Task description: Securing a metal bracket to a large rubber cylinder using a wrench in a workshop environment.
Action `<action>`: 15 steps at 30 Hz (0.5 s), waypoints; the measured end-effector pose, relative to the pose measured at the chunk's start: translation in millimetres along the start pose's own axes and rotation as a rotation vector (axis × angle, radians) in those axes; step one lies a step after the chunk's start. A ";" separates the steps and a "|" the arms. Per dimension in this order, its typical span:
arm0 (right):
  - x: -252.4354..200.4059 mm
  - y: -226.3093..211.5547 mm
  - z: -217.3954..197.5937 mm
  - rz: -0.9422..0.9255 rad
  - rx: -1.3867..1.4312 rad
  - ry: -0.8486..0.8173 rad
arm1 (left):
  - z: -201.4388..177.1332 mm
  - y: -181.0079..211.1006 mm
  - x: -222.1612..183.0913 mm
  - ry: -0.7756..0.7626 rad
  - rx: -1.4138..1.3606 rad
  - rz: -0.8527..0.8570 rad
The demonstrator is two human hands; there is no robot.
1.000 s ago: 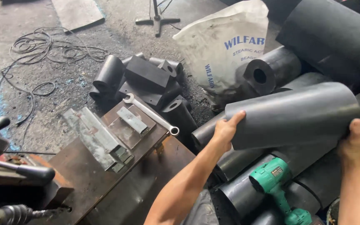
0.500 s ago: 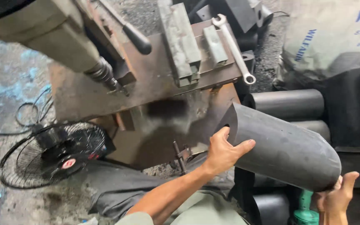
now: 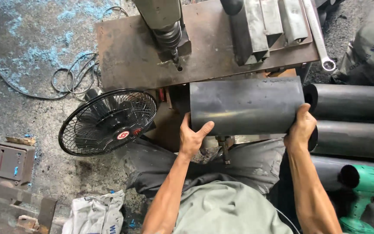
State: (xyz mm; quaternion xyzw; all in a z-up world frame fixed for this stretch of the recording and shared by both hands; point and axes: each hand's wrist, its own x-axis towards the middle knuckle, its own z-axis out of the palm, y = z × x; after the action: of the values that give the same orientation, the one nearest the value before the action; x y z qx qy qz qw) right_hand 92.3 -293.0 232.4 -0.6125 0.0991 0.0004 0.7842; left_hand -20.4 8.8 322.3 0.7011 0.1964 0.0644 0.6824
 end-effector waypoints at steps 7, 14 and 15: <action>26.0 82.8 36.8 0.029 0.008 -0.023 | -35.2 -51.8 8.7 0.149 -0.038 -0.024; 14.1 125.8 39.9 -0.084 -0.098 0.006 | -55.2 -85.6 12.2 0.141 -0.063 -0.042; 17.3 135.0 37.8 -0.119 -0.133 0.046 | -56.0 -87.8 17.5 0.116 -0.068 -0.021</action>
State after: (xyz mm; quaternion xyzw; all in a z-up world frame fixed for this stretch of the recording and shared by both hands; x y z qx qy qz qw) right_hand 98.7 -225.0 108.8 -0.6679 0.0803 -0.0535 0.7379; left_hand -40.9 66.5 236.2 0.6706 0.2405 0.1045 0.6939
